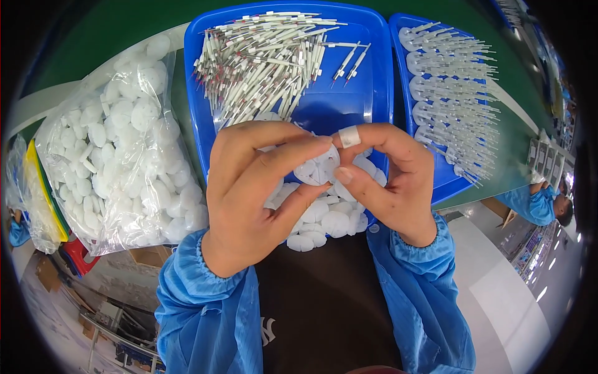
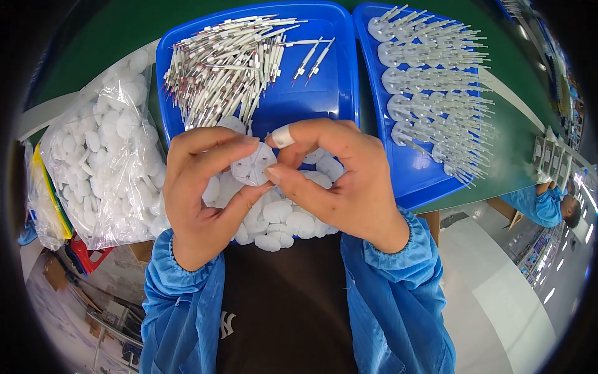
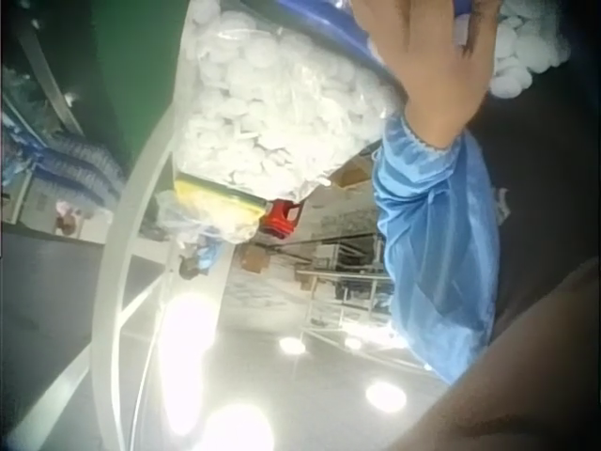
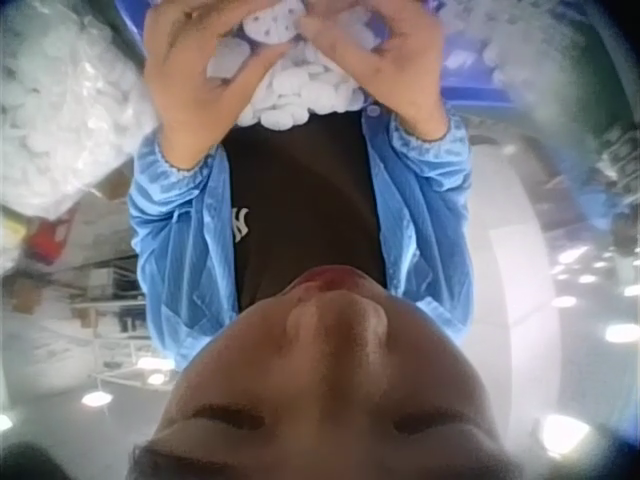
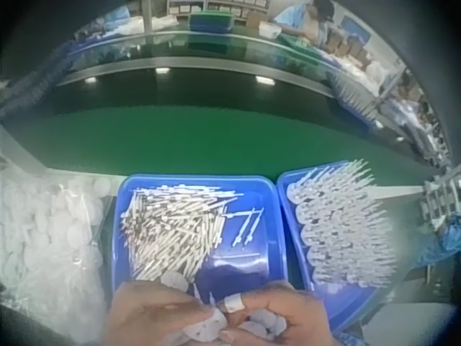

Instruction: The person assembles small white plastic components by hand, inserting thin metal pins into them at a factory workbench.

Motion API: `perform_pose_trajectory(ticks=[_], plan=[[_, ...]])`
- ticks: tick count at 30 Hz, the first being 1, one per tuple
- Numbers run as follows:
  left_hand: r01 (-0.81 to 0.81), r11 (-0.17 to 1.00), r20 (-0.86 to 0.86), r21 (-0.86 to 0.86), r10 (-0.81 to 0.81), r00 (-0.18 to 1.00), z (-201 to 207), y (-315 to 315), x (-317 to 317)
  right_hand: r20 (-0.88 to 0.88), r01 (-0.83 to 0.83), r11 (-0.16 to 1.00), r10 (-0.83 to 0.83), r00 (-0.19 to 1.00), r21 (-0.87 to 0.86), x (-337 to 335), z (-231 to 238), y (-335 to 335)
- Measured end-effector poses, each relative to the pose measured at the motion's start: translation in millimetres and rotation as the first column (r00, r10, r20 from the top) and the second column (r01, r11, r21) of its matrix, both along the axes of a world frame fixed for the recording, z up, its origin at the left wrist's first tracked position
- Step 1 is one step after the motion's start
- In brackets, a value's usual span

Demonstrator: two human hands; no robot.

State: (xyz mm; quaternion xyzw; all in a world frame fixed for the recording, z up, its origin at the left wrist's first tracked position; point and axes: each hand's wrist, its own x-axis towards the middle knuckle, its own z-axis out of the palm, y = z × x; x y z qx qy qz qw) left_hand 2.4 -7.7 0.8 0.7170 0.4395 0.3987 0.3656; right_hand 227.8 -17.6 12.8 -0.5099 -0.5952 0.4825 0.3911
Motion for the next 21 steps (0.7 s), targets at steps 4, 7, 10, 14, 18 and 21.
perform_pose_trajectory(ticks=[4,7,10,14,18,21], plan=[[-0.001,0.993,-0.047,0.118,0.007,0.999,3.2,-1.1,5.0,-0.082,-0.006,0.999,0.002,0.997,-0.048,-2.8,0.1,-3.8],[0.003,0.990,-0.037,0.139,0.003,0.999,2.1,-0.5,6.6,-0.191,0.005,0.998,-0.017,0.981,-0.061,-1.7,0.1,-5.3],[0.017,0.991,-0.027,0.135,-0.014,1.000,3.9,-1.4,7.8,-0.230,-0.002,0.996,-0.019,0.973,-0.091,1.8,-2.2,-6.5],[0.075,0.989,-0.024,0.131,-0.072,0.997,7.0,-0.5,7.3,-0.250,-0.018,0.989,-0.020,0.968,-0.148,2.8,2.4,-4.9],[0.117,0.983,-0.062,0.144,-0.109,0.992,3.0,-1.6,3.1,-0.221,-0.033,0.980,-0.011,0.975,-0.198,2.7,0.6,-3.4],[0.109,0.987,-0.062,0.116,-0.102,0.993,3.8,-2.8,0.6,-0.206,-0.064,0.988,0.034,0.978,-0.142,3.6,-1.8,-4.6]])
